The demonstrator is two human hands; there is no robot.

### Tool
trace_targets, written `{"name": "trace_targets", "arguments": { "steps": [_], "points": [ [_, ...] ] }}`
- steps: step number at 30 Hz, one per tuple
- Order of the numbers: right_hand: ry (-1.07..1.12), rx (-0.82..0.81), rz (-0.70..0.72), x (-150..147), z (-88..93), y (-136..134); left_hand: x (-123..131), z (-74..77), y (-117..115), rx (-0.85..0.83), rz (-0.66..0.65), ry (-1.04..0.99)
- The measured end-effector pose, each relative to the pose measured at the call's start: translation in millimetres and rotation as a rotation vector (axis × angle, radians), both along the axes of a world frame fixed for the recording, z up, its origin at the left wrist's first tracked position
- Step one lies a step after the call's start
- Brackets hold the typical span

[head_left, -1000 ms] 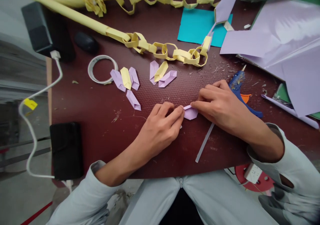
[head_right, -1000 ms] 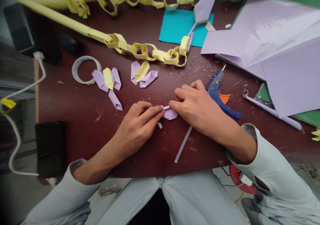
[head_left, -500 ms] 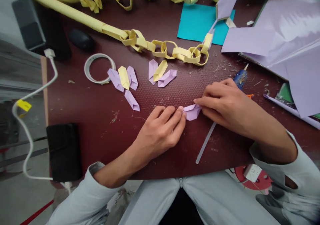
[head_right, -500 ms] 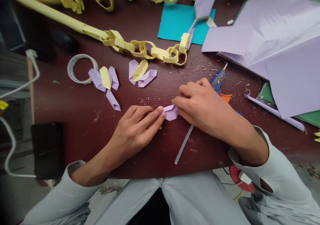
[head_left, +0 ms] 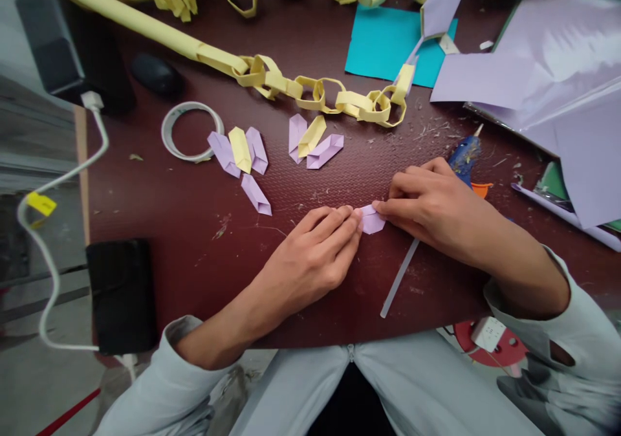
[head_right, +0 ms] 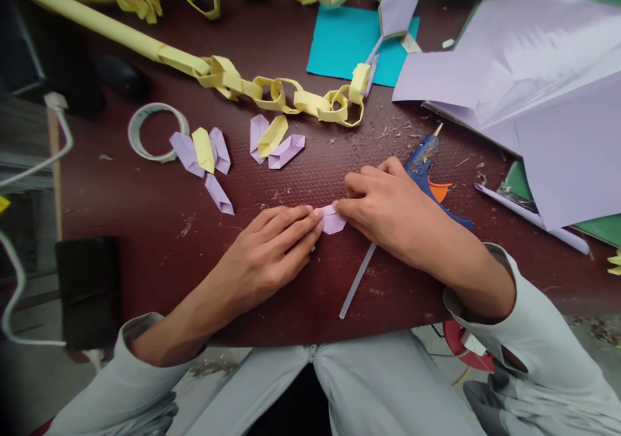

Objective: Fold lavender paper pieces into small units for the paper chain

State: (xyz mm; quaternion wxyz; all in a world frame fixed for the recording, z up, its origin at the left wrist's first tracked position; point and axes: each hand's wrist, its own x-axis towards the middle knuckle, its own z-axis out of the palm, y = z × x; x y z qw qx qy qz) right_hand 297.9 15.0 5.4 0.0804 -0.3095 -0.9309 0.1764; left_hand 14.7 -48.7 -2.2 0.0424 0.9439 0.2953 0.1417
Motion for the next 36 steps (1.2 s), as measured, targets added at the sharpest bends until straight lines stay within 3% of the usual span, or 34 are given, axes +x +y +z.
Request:
{"name": "trace_targets", "arguments": {
  "steps": [15,21,27,36],
  "points": [
    [-0.078,0.092,0.005,-6.2,7.9,-7.5,0.5,-1.4,-8.6,-0.087,0.065,-0.028],
    [-0.16,0.089,0.018,-4.8,11.1,-10.9,0.8,4.1,-9.7,-0.046,0.054,0.035],
    [-0.106,0.041,-0.002,-3.9,9.1,-7.5,3.2,8.8,-9.4,0.015,0.063,0.097],
    [-0.086,0.089,-0.002,-4.6,11.8,-7.8,5.5,1.2,-9.1,0.036,0.014,0.071]
  ]
}}
